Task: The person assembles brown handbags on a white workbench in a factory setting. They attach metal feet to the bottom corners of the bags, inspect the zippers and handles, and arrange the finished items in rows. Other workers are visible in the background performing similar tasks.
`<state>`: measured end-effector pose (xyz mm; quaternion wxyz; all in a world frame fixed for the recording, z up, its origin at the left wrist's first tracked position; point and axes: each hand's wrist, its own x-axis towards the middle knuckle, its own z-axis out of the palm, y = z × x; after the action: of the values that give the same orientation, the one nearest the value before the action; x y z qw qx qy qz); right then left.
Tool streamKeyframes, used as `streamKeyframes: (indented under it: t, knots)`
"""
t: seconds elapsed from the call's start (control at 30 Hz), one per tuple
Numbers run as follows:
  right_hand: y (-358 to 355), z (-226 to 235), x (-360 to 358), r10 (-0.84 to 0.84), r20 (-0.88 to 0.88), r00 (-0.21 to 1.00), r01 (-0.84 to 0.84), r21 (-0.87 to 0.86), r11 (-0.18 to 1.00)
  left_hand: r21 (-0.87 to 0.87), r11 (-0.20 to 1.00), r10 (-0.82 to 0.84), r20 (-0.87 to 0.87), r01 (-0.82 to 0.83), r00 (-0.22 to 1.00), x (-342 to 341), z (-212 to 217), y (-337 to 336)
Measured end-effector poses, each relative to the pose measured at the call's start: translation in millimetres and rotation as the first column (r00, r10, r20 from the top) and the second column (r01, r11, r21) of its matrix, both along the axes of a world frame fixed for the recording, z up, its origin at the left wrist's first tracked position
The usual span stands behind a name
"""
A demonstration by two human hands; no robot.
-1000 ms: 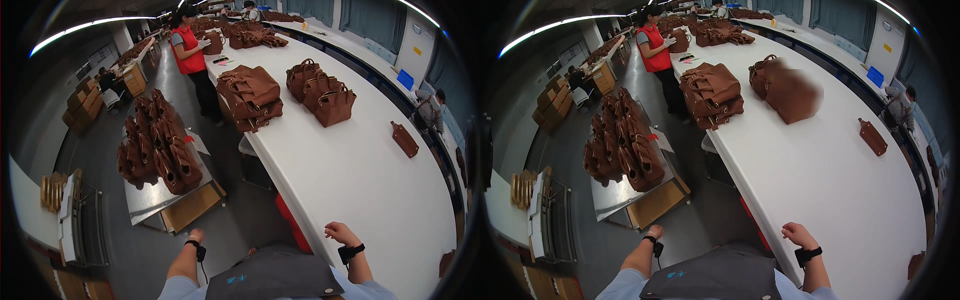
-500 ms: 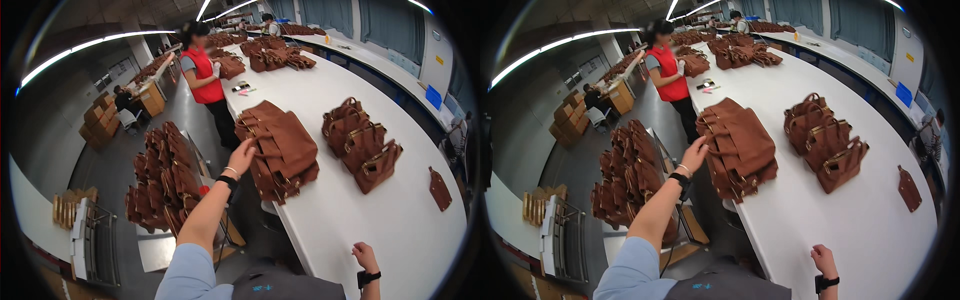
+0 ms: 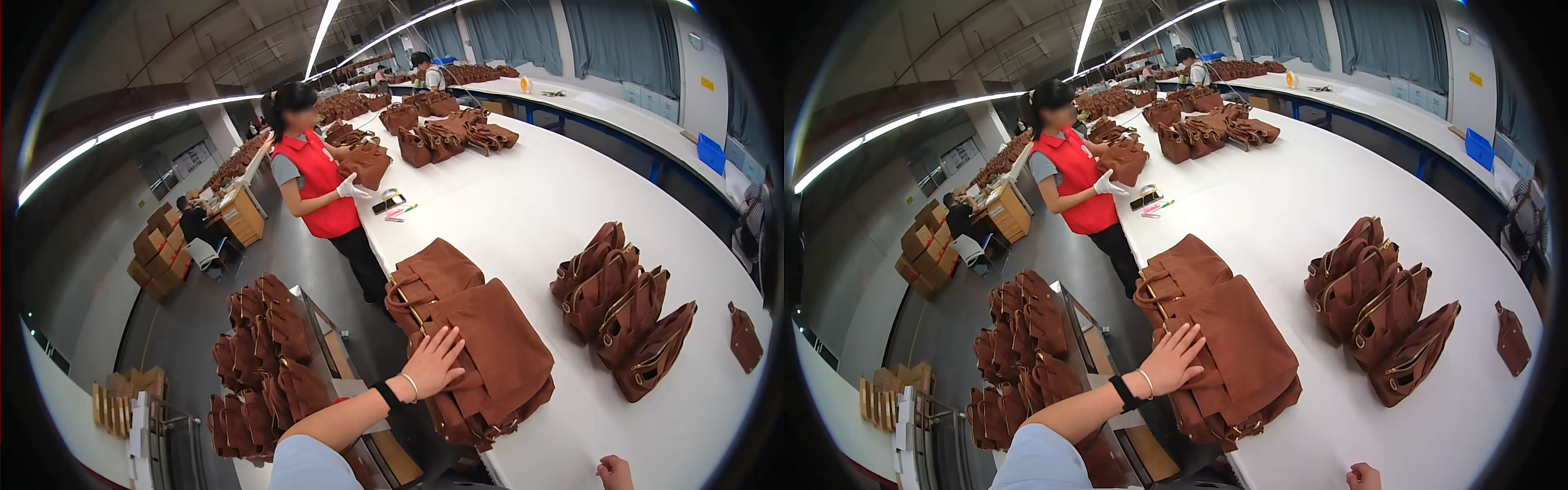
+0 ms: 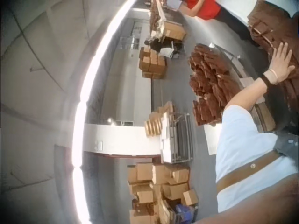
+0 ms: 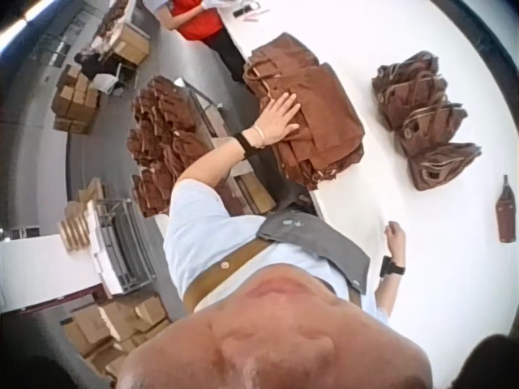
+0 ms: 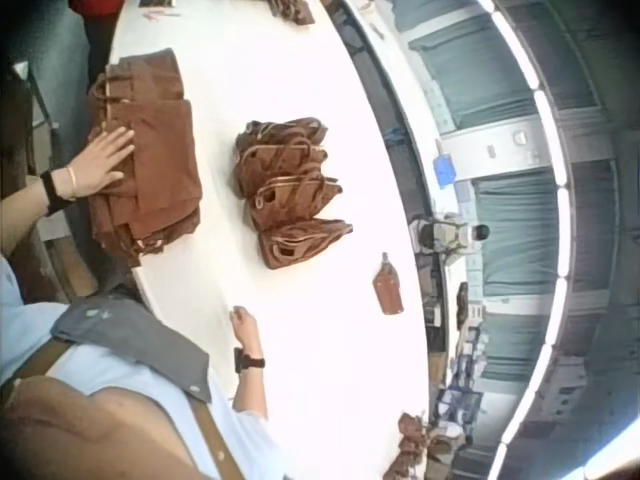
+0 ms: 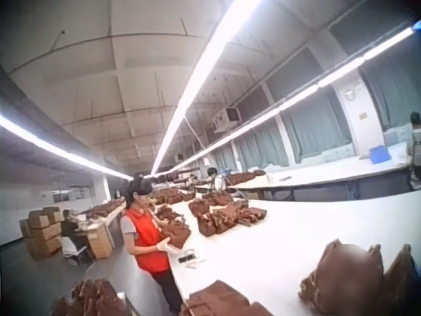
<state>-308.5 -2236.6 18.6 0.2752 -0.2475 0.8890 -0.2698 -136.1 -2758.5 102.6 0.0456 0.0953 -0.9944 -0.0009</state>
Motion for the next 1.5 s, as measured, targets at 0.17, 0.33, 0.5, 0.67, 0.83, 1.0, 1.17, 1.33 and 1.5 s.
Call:
streamKeyframes:
  t: [0.17, 0.33, 0.5, 0.67, 0.83, 1.0, 1.17, 1.33, 1.5]
  knots:
    - [-32, 6, -10, 0.026, -0.016, 1.0, -0.026, -0.015, 1.0, 0.052, 0.999, -0.004, 0.076, 0.0, 0.997, 1, 10, -2]
    - [-32, 14, -23, -0.011, -0.048, 0.999, 0.01, -0.005, 1.0, 0.015, 0.998, -0.066, 0.104, 0.065, 0.992, -9, 19, -7]
    - [-36, 80, -97, -0.36, -0.207, 0.91, 0.249, -0.423, 0.871, 0.476, 0.861, -0.345, 0.287, 0.18, 0.894, -69, 105, -43]
    - [-22, 119, -179, -0.714, 0.02, 0.7, 0.501, -0.727, 0.47, 0.785, 0.609, -0.171, -0.008, 0.112, 0.985, -235, 133, -43]
    - [-71, 107, -214, -0.626, 0.081, 0.776, 0.517, -0.649, 0.558, 0.477, 0.868, -0.146, -0.016, 0.135, 0.989, -389, 81, -18]
    - [-94, 116, -250, -0.435, 0.563, 0.703, 0.707, -0.624, 0.333, 0.605, 0.785, -0.107, -0.081, 0.135, 0.991, -465, 43, 19]
    - [-102, 123, -278, -0.213, 0.753, 0.623, 0.749, -0.494, 0.442, 0.804, 0.578, -0.071, -0.126, 0.144, 0.989, -473, 42, 52]
    - [-138, 126, -287, 0.028, 0.786, 0.618, 0.71, -0.573, 0.409, 0.717, 0.682, -0.319, 0.117, 0.142, 0.94, -486, 60, 59]
    - [-163, 118, -300, 0.059, 0.78, 0.623, 0.67, -0.571, 0.474, 0.755, 0.623, -0.361, 0.047, 0.203, 0.931, -481, 58, 84]
